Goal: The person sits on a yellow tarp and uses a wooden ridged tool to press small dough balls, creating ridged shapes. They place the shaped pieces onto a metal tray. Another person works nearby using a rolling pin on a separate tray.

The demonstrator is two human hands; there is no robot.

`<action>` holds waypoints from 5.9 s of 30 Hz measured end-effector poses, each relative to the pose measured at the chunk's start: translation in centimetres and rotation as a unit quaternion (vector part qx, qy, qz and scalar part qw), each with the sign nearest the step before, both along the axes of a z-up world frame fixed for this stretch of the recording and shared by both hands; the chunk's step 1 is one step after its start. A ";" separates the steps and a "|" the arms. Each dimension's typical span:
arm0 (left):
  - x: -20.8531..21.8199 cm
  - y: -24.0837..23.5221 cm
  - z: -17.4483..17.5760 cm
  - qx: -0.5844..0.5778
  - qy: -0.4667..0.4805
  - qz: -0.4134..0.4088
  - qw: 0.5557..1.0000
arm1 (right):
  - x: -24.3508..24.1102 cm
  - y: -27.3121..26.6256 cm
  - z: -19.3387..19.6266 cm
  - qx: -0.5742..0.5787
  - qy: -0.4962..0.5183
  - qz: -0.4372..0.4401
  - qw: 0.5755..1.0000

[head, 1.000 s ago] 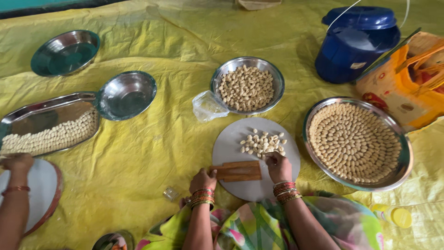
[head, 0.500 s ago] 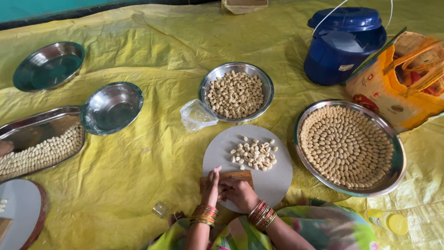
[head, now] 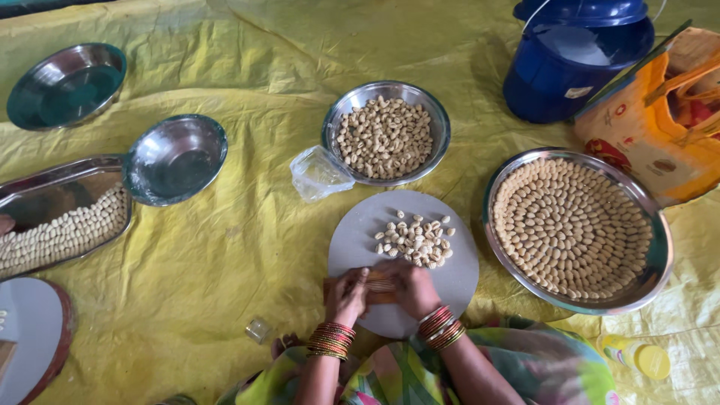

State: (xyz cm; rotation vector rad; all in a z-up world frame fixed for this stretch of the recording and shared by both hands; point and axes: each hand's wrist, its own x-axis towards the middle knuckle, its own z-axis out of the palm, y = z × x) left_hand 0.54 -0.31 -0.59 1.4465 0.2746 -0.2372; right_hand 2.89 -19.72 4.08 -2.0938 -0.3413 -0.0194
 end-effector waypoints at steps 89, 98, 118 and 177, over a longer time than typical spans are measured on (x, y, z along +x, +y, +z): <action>-0.7 -1.4 6.0 -0.026 0.009 -0.162 0.986 | 0.8 -1.3 -0.4 0.452 0.277 -0.097 0.842; 1.1 1.8 2.0 0.368 -0.037 0.127 0.920 | 0.9 -1.0 -0.1 0.339 0.277 -0.094 0.894; 0.5 3.7 6.8 0.220 -0.085 0.116 0.965 | 1.6 -2.2 -5.5 0.304 0.346 -0.144 0.876; 0.3 2.3 5.9 0.096 -0.133 0.136 0.977 | 0.1 -0.5 -2.8 0.271 0.295 -0.028 0.916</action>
